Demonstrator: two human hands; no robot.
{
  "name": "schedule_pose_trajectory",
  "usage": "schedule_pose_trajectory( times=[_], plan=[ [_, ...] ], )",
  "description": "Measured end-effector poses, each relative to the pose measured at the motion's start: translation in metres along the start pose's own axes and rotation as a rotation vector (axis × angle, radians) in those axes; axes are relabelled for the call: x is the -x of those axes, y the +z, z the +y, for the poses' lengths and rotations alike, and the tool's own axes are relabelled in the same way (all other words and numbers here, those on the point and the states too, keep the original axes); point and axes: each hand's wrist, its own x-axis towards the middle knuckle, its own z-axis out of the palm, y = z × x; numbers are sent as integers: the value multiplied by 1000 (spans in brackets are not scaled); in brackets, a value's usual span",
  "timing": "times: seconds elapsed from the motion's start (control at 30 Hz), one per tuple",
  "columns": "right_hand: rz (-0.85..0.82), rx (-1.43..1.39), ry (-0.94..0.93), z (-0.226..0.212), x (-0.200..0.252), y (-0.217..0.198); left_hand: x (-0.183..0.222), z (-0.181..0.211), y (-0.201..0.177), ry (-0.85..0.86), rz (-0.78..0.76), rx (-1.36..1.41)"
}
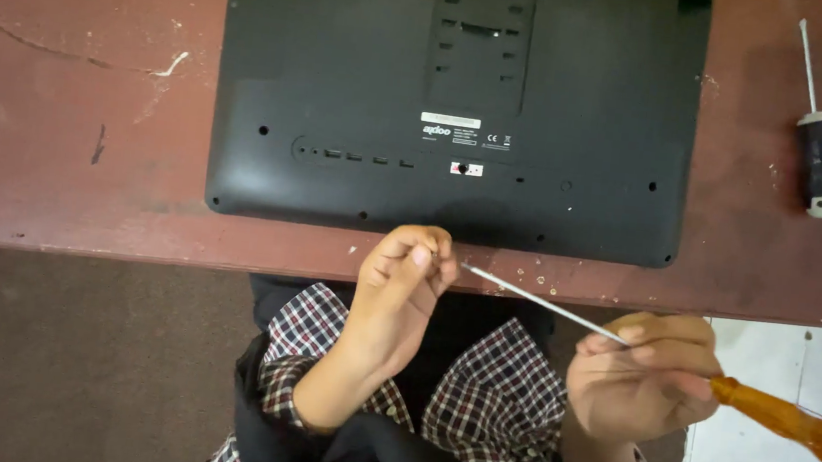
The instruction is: Fastening the back cover of an electronic device using a manual screwdriver.
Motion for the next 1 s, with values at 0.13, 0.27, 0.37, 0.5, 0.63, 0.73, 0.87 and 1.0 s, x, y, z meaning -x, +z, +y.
schedule_pose_trajectory(
  times=[0.13, 0.27, 0.37, 0.5, 0.63, 0.73, 0.87, 1.0],
  plan=[
    [-32, 4, 1, 9, -3, -4, -4, -4, 6, -111, 35, 93],
    [-112, -5, -28, 17, -7, -6, -8, -7, 8, -167, 70, 103],
    [-86, 17, -7, 22, -8, -9, -10, -10, 9, -199, 83, 96],
    [-101, 51, -111, 27, -9, -15, -12, -23, 4, -163, 100, 26],
    [-80, 59, -35, 23, -24, -21, -13, -37, 7, -105, 70, -9],
    [-77, 225, -150, 26, -44, -31, -12, -52, 6, -85, 39, -146],
    [-112, 393, -204, 26, -51, -46, -7, -66, 3, -180, 42, -274],
    [-108, 438, -152, 31, -52, -59, -3, -75, 1, -367, 51, -308]
  ],
)
